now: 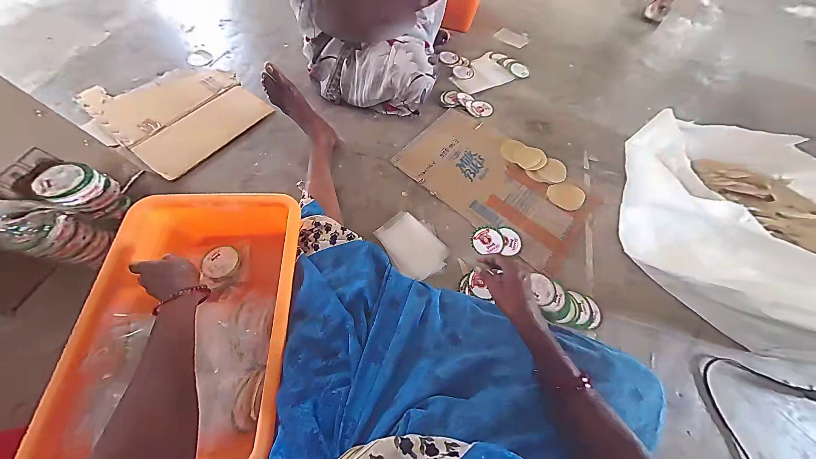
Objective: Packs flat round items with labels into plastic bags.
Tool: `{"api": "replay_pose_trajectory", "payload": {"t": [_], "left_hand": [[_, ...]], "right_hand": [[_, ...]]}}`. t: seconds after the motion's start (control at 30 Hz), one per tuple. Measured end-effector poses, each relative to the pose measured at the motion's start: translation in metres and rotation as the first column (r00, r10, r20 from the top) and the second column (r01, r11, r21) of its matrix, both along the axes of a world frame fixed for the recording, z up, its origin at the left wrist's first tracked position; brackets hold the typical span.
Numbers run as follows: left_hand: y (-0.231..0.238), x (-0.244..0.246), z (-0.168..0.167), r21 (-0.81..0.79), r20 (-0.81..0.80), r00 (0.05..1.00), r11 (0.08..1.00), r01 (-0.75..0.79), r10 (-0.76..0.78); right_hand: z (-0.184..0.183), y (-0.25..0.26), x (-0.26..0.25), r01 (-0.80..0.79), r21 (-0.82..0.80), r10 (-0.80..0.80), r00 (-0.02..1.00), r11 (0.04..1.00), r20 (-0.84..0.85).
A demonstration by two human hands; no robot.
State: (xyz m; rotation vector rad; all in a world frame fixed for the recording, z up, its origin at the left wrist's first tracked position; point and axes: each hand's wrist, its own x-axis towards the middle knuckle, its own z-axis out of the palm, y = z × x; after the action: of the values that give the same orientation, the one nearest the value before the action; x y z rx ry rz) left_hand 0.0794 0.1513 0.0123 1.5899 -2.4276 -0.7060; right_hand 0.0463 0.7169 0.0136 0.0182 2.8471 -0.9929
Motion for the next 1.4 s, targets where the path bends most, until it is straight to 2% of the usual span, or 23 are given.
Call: {"api": "replay_pose_trajectory", "payload": {"t": [0.03,0.1,0.17,0.23,0.3,0.37,0.43,0.5,0.57,0.67,0.73,1.0,1.07,1.17,1.2,1.27,1.33,1.4], "left_hand": [[0.013,-0.002,0.012,0.035,-0.19,0.982,0.999,0.005,0.002],[0.052,-0.005,0.035,0.158,-0.478,0.874,0.97,0.185,-0.089],[0.1,-0.01,0.047,0.285,-0.7,0.701,0.845,0.452,-0.139],[0.149,-0.017,0.049,0.325,-0.785,0.586,0.673,0.664,-0.2],[0.199,-0.026,0.042,0.314,-0.799,0.512,0.507,0.802,-0.315],[0.247,-0.038,0.028,0.266,-0.736,0.433,0.366,0.892,-0.52],[0.287,-0.055,0.009,0.209,-0.569,0.306,0.226,0.951,-0.763],[0.32,-0.079,-0.009,0.239,-0.347,0.203,0.123,0.963,-0.915],[0.344,-0.099,-0.025,0.314,-0.159,0.209,0.151,0.937,-0.965],[0.359,-0.124,-0.064,0.383,0.102,0.259,0.278,0.881,-0.96],[0.362,-0.129,-0.071,0.404,0.185,0.285,0.338,0.85,-0.94],[0.352,-0.129,-0.066,0.386,0.148,0.278,0.314,0.868,-0.949],[0.347,-0.127,-0.064,0.378,0.086,0.347,0.353,0.856,-0.934],[0.336,-0.13,-0.057,0.496,-0.098,0.515,0.406,0.767,-0.852],[0.335,-0.126,-0.047,0.554,-0.208,0.555,0.371,0.745,-0.805],[0.333,-0.109,-0.006,0.651,-0.401,0.565,0.21,0.73,-0.721],[0.33,-0.085,0.033,0.651,-0.552,0.466,-0.009,0.759,-0.692],[0.326,-0.06,0.056,0.629,-0.651,0.358,-0.212,0.748,-0.669]], "right_hand": [[-0.004,-0.006,-0.005,-0.015,0.001,0.014,0.999,1.0,0.039],[-0.02,-0.015,-0.017,-0.046,-0.005,0.047,0.997,0.999,0.061],[-0.038,-0.023,-0.028,-0.064,0.005,0.063,0.996,0.998,0.071],[-0.052,-0.028,-0.035,-0.066,-0.006,0.066,0.995,0.998,0.07],[-0.049,-0.032,-0.037,-0.073,-0.025,0.075,0.993,0.997,0.092],[-0.046,-0.027,-0.035,-0.095,-0.048,0.1,0.989,0.994,0.113],[-0.043,-0.013,-0.03,-0.142,-0.055,0.148,0.982,0.988,0.114],[-0.032,0.003,-0.022,-0.165,-0.018,0.166,0.975,0.986,0.149],[-0.022,0.018,-0.011,-0.145,0.013,0.14,0.972,0.989,0.187],[-0.036,0.042,0.008,-0.073,0.008,0.071,0.985,0.997,0.157],[-0.037,0.048,0.011,-0.036,-0.003,0.036,0.978,0.999,0.206],[-0.035,0.046,-0.005,-0.018,-0.104,0.037,0.982,0.994,0.188],[-0.032,0.048,-0.002,-0.01,-0.111,0.034,0.976,0.994,0.214],[-0.031,0.049,0.001,0.007,-0.127,0.013,0.987,0.992,0.157],[-0.03,0.048,0.003,0.017,-0.156,-0.005,0.997,0.988,0.075],[-0.022,0.04,0.005,-0.01,-0.253,-0.026,0.99,0.967,-0.136],[-0.001,0.025,0.001,-0.111,-0.362,-0.002,0.955,0.926,-0.298],[0.026,0.009,0.004,-0.234,-0.423,0.098,0.943,0.875,-0.317]]}}
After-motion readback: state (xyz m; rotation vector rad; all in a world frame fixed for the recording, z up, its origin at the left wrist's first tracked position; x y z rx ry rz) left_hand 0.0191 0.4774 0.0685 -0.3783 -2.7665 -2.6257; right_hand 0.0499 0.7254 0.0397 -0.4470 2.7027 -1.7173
